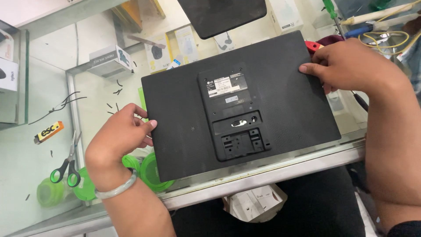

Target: Repairing a computer monitor by assembling internal components and cleaning the screen

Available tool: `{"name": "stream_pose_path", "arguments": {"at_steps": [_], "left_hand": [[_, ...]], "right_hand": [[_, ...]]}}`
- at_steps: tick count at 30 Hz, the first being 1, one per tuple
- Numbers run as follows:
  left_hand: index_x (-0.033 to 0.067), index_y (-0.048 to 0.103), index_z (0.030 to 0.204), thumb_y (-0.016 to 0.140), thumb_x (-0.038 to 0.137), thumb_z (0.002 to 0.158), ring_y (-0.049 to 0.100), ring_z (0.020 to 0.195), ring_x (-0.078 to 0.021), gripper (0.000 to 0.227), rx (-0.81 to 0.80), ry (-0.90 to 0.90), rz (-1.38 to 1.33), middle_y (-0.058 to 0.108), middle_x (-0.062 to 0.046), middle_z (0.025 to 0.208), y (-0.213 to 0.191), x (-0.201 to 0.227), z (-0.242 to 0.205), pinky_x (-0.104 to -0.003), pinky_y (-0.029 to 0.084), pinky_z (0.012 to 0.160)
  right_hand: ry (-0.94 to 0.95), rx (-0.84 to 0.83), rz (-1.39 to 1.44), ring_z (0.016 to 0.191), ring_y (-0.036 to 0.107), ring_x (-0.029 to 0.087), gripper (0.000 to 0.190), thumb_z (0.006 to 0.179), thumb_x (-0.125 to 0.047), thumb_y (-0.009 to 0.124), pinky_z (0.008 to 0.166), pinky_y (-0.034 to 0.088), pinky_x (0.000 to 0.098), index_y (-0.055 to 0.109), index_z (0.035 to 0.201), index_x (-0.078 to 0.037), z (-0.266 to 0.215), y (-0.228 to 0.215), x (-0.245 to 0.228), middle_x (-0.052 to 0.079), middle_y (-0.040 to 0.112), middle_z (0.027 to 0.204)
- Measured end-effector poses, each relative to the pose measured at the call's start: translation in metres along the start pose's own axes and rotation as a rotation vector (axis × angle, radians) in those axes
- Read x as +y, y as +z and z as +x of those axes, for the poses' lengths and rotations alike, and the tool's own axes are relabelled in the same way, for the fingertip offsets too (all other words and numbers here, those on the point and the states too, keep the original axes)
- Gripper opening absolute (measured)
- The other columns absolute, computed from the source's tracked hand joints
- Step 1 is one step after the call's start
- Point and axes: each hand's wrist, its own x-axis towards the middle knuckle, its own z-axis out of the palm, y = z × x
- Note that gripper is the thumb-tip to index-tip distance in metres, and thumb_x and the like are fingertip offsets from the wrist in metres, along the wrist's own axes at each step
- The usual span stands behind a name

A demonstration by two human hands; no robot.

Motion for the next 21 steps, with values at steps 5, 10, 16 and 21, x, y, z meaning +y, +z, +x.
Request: {"name": "stream_pose_path", "arguments": {"at_steps": [5,10,16,21], "left_hand": [[0.0086,0.055,0.125,0.060,0.021,0.101,0.077,0.080,-0.0284,0.027,0.007,0.019,-0.048,0.069,-0.016,0.093,0.001,-0.008,0.005,-0.038,0.057,0.076],[0.0078,0.057,0.123,0.060,0.018,0.101,0.078,0.080,-0.0286,0.024,0.019,0.015,-0.087,0.065,-0.012,0.098,0.002,-0.011,0.010,-0.037,0.058,0.077],[0.0077,0.057,0.126,0.058,0.017,0.101,0.078,0.083,-0.0275,0.026,0.019,0.007,-0.072,0.066,-0.010,0.099,0.003,-0.009,0.009,-0.037,0.059,0.077],[0.0050,0.058,0.122,0.060,0.014,0.101,0.077,0.079,-0.0287,0.023,0.023,0.034,-0.080,0.067,-0.012,0.098,0.005,-0.016,0.018,-0.038,0.060,0.071]], "right_hand": [[-0.015,0.010,-0.052,0.077,0.074,0.020,0.048,0.108,-0.046,0.052,0.078,0.047,0.0354,0.072,0.083,-0.011,0.005,0.004,0.003,0.003,0.082,0.060],[-0.044,0.035,-0.107,0.083,0.073,0.021,0.048,0.109,-0.049,0.050,0.081,0.048,0.0352,0.074,0.086,-0.014,0.007,0.008,0.003,0.000,0.082,0.059],[-0.005,0.056,0.009,0.076,0.075,0.023,0.047,0.109,-0.046,0.054,0.080,0.048,0.0377,0.075,0.087,-0.011,0.005,0.007,0.003,0.007,0.080,0.064],[-0.038,0.071,-0.106,0.090,0.073,0.026,0.046,0.108,-0.051,0.050,0.084,0.049,0.0382,0.077,0.096,-0.016,0.013,0.014,0.008,0.004,0.083,0.066]]}}
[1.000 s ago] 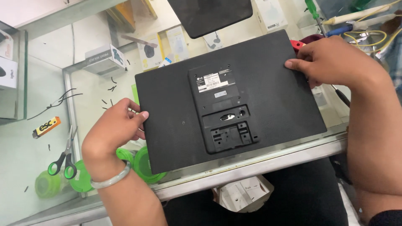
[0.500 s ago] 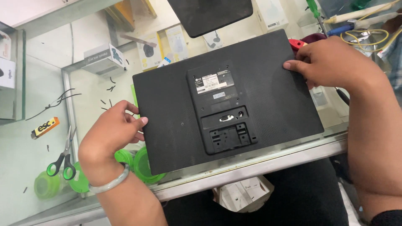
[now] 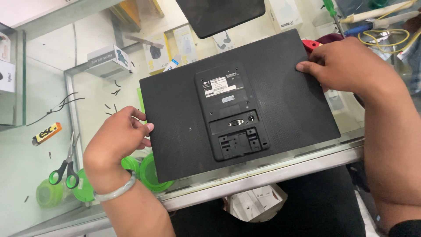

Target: Repairing a computer monitor by assembling internal components and cleaning the screen

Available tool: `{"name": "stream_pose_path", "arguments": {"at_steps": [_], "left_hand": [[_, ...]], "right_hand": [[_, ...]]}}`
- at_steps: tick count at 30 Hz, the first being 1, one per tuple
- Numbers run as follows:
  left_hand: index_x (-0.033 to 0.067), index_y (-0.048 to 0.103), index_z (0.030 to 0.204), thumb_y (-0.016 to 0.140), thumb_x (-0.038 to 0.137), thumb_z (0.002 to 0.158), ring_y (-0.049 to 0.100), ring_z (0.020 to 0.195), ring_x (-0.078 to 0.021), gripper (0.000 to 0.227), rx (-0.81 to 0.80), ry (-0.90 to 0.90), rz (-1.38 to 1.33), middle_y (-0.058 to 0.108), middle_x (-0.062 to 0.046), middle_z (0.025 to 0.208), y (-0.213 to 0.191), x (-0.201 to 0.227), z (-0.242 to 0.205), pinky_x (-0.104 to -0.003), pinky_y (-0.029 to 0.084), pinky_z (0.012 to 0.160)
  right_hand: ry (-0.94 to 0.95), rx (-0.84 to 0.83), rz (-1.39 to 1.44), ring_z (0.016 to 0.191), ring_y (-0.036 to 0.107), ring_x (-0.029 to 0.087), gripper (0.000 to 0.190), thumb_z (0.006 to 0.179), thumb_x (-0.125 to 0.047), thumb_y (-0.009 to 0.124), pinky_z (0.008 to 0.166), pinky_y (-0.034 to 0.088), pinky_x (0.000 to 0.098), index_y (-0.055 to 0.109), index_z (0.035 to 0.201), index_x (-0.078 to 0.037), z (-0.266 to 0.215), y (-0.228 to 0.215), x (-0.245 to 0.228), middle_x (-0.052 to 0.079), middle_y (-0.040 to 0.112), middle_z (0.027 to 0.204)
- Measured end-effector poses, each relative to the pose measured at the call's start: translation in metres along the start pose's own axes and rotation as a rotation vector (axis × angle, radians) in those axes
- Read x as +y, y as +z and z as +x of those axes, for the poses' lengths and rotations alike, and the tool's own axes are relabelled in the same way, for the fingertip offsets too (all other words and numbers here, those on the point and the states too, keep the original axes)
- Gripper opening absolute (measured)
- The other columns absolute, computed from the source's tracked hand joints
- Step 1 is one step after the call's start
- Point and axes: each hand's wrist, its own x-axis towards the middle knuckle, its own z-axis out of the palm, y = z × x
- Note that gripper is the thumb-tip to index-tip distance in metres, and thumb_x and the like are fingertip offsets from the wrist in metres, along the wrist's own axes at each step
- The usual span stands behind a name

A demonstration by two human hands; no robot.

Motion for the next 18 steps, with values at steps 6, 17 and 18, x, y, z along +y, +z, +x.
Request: {"name": "stream_pose_path", "arguments": {"at_steps": [6,17,18], "left_hand": [[0.0064,0.058,0.122,0.059,0.016,0.102,0.079,0.081,-0.0286,0.022,-0.005,-0.011,0.022,0.067,-0.012,0.098,0.0000,-0.0005,0.0001,-0.038,0.059,0.073],[0.0065,0.060,0.123,0.062,0.012,0.099,0.076,0.081,-0.0254,0.024,0.016,-0.025,0.010,0.071,-0.010,0.100,0.0003,0.0023,-0.0061,-0.037,0.058,0.074],[0.0060,0.060,0.123,0.063,0.011,0.098,0.076,0.082,-0.0248,0.026,0.020,-0.018,0.022,0.070,-0.009,0.101,0.0003,0.0024,-0.0062,-0.037,0.058,0.074]], "right_hand": [[0.012,0.000,0.025,0.083,0.073,0.026,0.047,0.109,-0.050,0.052,0.081,0.049,0.0378,0.077,0.093,-0.013,-0.0038,-0.0019,-0.0045,0.005,0.081,0.064],[-0.036,0.006,-0.033,0.085,0.072,0.029,0.045,0.104,-0.054,0.054,0.086,0.048,0.0386,0.074,0.097,-0.015,-0.0033,-0.0005,0.0011,0.002,0.082,0.067],[-0.027,-0.015,0.000,0.085,0.072,0.028,0.043,0.102,-0.054,0.057,0.086,0.048,0.0377,0.073,0.099,-0.014,-0.0060,-0.0035,-0.0013,0.002,0.083,0.066]]}}
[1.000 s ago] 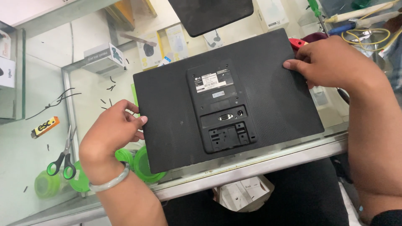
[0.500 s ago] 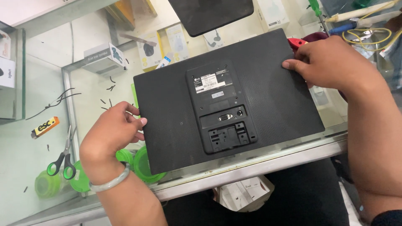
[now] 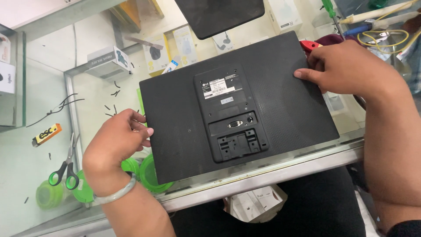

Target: Repairing a computer monitor by assembling internal components and cleaning the screen

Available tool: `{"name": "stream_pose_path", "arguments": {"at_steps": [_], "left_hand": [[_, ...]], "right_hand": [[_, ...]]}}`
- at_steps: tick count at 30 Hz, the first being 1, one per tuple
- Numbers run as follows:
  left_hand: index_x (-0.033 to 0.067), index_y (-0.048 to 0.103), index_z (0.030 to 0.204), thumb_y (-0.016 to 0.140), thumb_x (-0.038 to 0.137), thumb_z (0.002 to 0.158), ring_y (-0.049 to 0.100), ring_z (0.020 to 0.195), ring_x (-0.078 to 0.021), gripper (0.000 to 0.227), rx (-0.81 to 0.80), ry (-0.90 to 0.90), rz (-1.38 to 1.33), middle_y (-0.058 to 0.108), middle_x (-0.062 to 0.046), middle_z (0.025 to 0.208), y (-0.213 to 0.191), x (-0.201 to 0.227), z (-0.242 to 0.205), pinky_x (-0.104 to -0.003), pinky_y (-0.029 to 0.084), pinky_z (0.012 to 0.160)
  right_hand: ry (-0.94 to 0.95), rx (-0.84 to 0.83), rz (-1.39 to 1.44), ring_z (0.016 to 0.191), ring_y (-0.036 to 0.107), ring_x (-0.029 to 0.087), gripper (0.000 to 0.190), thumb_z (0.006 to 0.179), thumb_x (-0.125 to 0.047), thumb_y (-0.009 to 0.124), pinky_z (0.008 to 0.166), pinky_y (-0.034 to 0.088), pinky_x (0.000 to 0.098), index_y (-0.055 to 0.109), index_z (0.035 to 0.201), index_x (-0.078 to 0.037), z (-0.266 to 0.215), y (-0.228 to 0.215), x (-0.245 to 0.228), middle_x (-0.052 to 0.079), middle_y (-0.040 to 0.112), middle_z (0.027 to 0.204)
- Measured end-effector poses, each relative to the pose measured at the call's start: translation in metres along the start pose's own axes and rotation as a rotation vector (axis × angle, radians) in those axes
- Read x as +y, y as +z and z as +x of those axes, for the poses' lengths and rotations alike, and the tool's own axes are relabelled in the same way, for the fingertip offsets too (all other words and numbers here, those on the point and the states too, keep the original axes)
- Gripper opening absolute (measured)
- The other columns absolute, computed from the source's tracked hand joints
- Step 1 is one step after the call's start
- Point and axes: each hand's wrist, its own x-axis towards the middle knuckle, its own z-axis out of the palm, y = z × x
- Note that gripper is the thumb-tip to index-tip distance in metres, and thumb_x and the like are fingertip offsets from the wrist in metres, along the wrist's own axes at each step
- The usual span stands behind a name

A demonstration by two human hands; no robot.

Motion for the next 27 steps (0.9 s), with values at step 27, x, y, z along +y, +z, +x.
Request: {"name": "stream_pose_path", "arguments": {"at_steps": [27], "left_hand": [[0.0027,0.060,0.128,0.067,0.004,0.094,0.075,0.088,-0.0289,0.034,-0.019,-0.002,-0.047,0.068,-0.009,0.119,0.002,-0.004,0.016,-0.038,0.060,0.083]], "right_hand": [[0.197,-0.135,0.031,0.081,0.074,0.037,0.063,0.107,-0.065,0.048,0.069,0.050,0.0475,0.067,0.092,-0.007,-0.008,-0.002,-0.011,0.012,0.080,0.062]]}}
